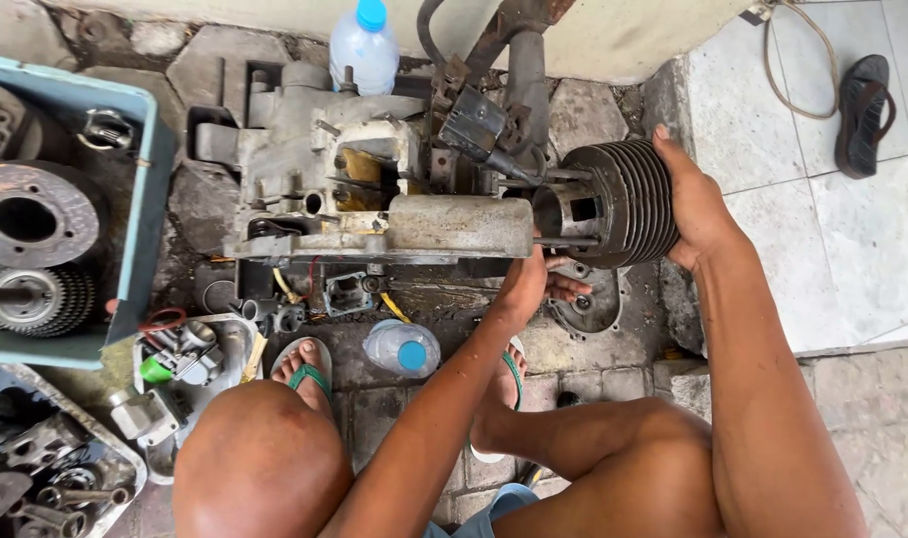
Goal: Disassembling and cleaning a motorcycle engine, including scrubbing the exterior and removing the cylinder to inspect the piston.
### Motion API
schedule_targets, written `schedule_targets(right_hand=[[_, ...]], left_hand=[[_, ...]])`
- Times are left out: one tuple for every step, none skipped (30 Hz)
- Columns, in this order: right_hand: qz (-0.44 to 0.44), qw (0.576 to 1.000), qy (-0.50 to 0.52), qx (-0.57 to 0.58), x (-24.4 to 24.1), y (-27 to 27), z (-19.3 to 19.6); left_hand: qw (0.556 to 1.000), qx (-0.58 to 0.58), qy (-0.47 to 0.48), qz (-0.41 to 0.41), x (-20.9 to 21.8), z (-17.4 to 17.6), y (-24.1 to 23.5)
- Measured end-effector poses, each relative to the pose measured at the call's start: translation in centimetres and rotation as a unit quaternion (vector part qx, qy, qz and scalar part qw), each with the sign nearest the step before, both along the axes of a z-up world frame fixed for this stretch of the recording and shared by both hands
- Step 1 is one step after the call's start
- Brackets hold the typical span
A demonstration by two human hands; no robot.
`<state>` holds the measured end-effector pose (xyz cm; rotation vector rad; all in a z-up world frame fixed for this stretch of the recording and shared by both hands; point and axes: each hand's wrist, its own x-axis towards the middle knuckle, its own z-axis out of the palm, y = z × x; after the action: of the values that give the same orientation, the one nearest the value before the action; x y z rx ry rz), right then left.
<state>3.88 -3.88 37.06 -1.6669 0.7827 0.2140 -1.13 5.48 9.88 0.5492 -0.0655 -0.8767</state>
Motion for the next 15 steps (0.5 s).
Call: schedule_targets(right_hand=[[-0.008,1.000,0.001,-0.001,-0.1,0.5,0.6],[-0.014,1.000,0.000,0.000,0.0,1.1,1.1],[-0.011,1.000,-0.003,0.005,0.1,1.2,1.2],[-0.019,1.000,-0.004,0.006,0.1,1.3,1.2],[-0.027,1.000,-0.005,0.007,0.0,1.3,1.2],[-0.027,1.000,-0.009,0.013,-0.1,1.4,1.4],[-0.028,1.000,-0.004,0.004,-0.2,1.4,1.6],[-0.031,0.999,0.001,-0.005,-0.4,1.3,1.7],[-0.034,0.999,-0.004,0.001,0.1,1.1,1.1],[-0.025,1.000,-0.014,0.005,0.2,0.7,0.5],[-0.017,1.000,-0.024,0.009,0.3,0.1,-0.2],[-0.029,0.999,-0.028,0.010,-0.1,0.4,-0.2],[-0.023,0.999,-0.047,0.001,-0.4,0.6,-0.2],[-0.015,0.998,-0.066,-0.009,-0.4,0.9,0.0],[-0.024,0.997,-0.070,-0.009,-0.6,1.9,1.5]], left_hand=[[0.991,0.134,-0.001,0.015,-0.3,4.2,1.5],[0.963,0.266,-0.004,0.033,-0.4,8.4,3.0],[0.962,0.270,-0.006,0.036,-1.0,10.3,3.9],[0.931,0.358,-0.050,0.047,-1.8,12.1,4.9],[0.890,0.443,-0.094,0.058,-2.5,14.0,5.7],[0.887,0.448,-0.098,0.059,-2.7,15.4,6.3],[0.825,0.511,-0.241,-0.026,-2.8,16.9,6.8],[0.732,0.556,-0.376,-0.112,-2.9,18.3,7.3],[0.727,0.560,-0.381,-0.114,-2.7,19.3,7.9],[0.583,0.566,-0.580,0.053,-2.7,20.4,8.4],[0.390,0.518,-0.730,0.216,-2.7,21.5,8.8],[0.389,0.509,-0.738,0.212,-2.4,23.9,9.2],[0.298,0.540,-0.752,0.232,-1.9,26.3,9.7],[0.205,0.568,-0.756,0.253,-1.3,28.8,10.1],[0.204,0.560,-0.762,0.253,-0.4,30.4,10.0]])
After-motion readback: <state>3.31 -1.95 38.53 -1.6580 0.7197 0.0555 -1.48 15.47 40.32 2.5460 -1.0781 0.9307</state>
